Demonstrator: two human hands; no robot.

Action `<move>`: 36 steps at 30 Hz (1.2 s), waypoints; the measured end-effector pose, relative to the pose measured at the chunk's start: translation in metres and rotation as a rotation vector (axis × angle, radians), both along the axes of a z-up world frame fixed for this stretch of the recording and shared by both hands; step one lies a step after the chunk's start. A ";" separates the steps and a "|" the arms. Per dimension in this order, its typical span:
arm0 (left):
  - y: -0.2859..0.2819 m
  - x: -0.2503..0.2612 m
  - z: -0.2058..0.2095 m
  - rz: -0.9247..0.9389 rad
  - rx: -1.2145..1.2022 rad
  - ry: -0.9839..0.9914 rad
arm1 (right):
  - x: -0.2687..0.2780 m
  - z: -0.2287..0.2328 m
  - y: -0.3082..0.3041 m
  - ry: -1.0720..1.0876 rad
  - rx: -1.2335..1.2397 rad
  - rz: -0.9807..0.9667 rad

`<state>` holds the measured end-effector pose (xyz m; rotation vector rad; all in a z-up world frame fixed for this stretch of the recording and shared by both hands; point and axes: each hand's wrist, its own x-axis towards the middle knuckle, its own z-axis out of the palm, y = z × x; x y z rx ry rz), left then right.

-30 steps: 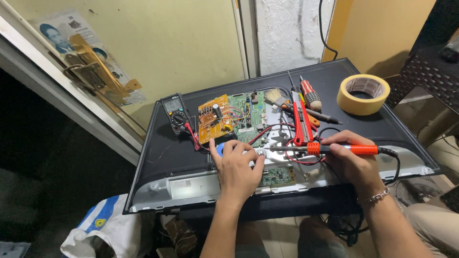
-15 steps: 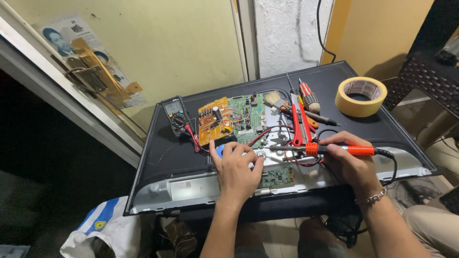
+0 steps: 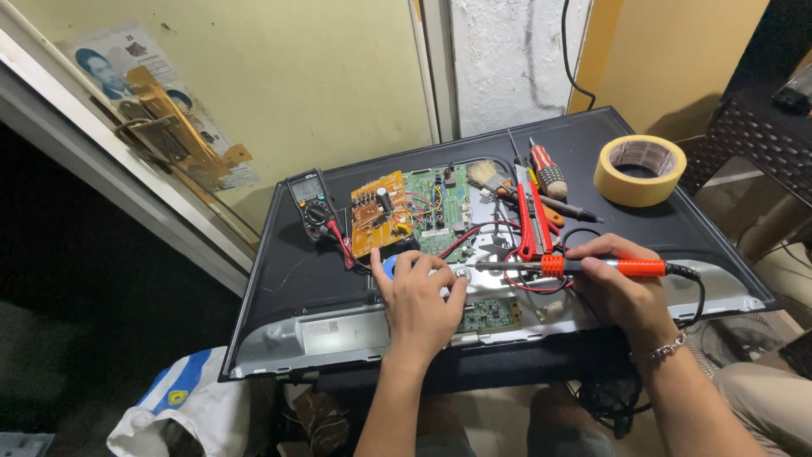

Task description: Soldering components on a television circuit board to perform a repair

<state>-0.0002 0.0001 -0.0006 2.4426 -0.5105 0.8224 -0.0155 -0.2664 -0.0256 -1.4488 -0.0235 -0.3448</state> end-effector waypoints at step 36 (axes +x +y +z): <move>0.001 -0.001 -0.001 -0.007 -0.021 -0.010 | 0.006 -0.005 -0.007 -0.089 -0.191 -0.046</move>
